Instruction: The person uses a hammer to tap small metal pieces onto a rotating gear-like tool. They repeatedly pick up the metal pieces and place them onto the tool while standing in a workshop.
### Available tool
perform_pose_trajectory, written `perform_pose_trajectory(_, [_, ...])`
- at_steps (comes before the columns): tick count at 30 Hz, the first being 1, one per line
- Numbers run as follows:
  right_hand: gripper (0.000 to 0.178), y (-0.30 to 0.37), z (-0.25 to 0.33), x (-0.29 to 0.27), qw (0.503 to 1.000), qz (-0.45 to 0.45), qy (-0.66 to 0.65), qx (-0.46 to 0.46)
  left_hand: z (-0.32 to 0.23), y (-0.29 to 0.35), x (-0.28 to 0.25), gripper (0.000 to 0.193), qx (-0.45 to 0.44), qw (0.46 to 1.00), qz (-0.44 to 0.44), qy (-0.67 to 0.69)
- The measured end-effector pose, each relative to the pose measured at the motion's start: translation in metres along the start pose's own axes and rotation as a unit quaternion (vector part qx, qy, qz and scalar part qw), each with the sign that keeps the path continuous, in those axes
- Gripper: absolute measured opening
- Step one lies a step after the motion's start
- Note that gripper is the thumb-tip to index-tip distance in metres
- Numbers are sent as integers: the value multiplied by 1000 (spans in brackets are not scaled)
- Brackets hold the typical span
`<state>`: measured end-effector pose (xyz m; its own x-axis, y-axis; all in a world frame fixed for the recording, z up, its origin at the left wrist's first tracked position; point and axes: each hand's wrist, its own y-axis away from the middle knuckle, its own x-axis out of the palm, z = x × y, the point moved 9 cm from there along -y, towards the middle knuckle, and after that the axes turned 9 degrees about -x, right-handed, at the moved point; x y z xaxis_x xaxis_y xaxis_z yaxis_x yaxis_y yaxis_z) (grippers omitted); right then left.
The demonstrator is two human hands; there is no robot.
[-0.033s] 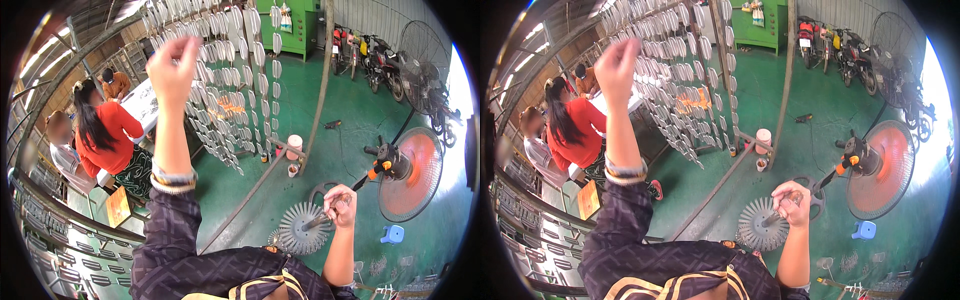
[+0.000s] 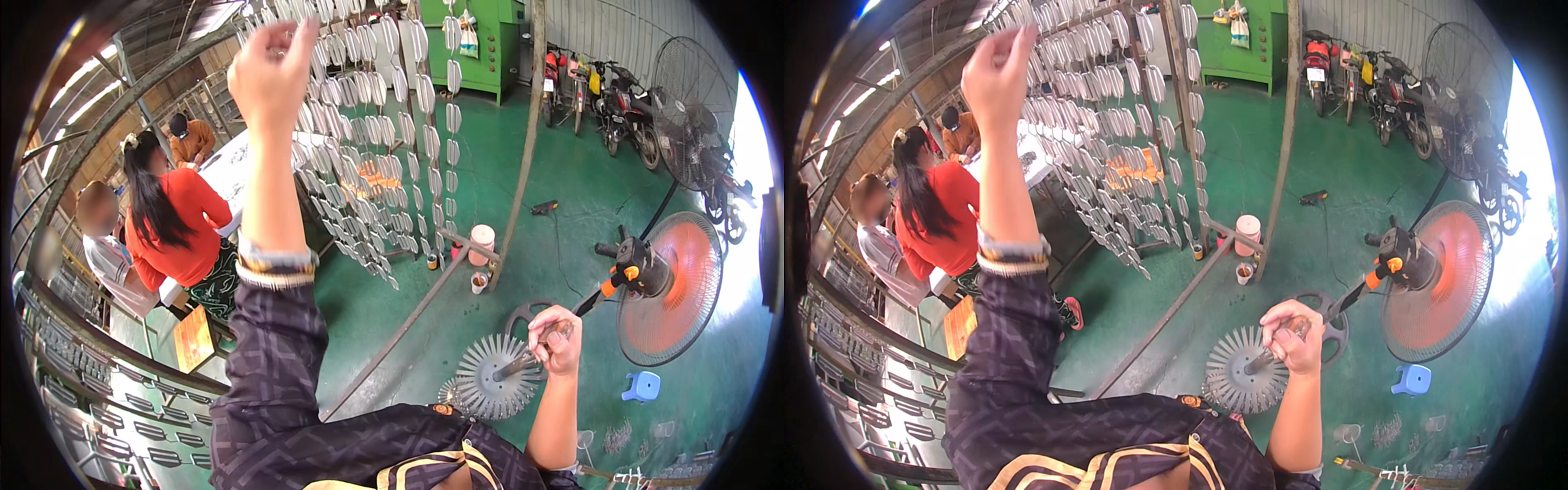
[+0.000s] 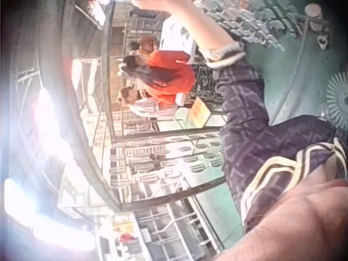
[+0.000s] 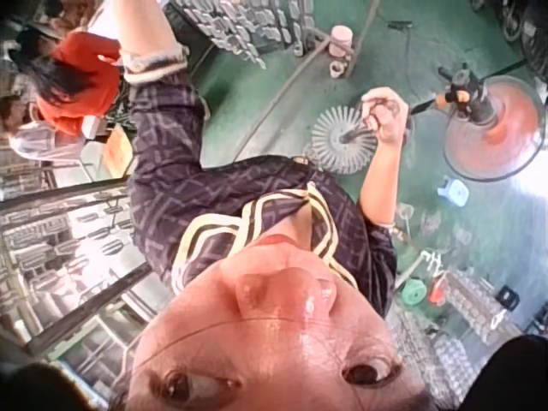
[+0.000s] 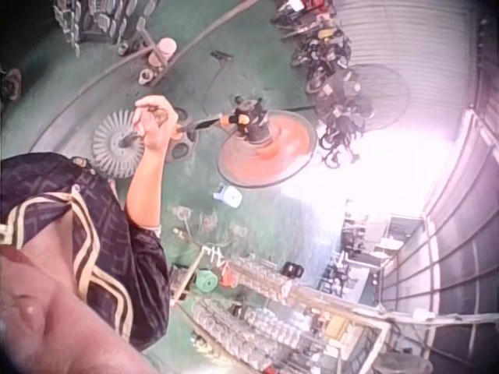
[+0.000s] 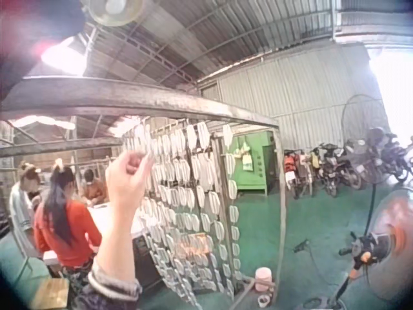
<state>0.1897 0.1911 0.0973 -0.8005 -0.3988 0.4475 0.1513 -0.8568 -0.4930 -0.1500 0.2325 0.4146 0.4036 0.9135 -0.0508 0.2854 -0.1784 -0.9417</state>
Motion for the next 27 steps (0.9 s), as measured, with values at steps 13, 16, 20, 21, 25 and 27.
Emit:
perform_pose_trajectory(13, [33, 0, 8, -1, 1000, 10, 0, -28, -11, -90, 24, 28, -7, 986, -73, -149])
perform_pose_trajectory(16, [30, -2, 8, 3, 999, 20, -13, -33, -28, -94, 3, 25, 53, 997, -36, -51])
perform_pose_trajectory(20, [26, -5, 7, 4, 999, 22, -9, -32, 7, -78, 20, 30, -63, 991, 112, 44])
perform_pose_trajectory(21, [25, -3, 7, 3, 999, 20, 0, -32, 15, -63, 26, 26, -87, 982, 143, 91])
perform_pose_trajectory(25, [22, -4, 6, -3, 999, 10, 31, -27, 20, 10, 41, 26, -133, 929, 266, 222])
perform_pose_trajectory(27, [20, -7, 6, -3, 999, 6, 47, -20, 23, 57, 44, 23, -153, 900, 326, 247])
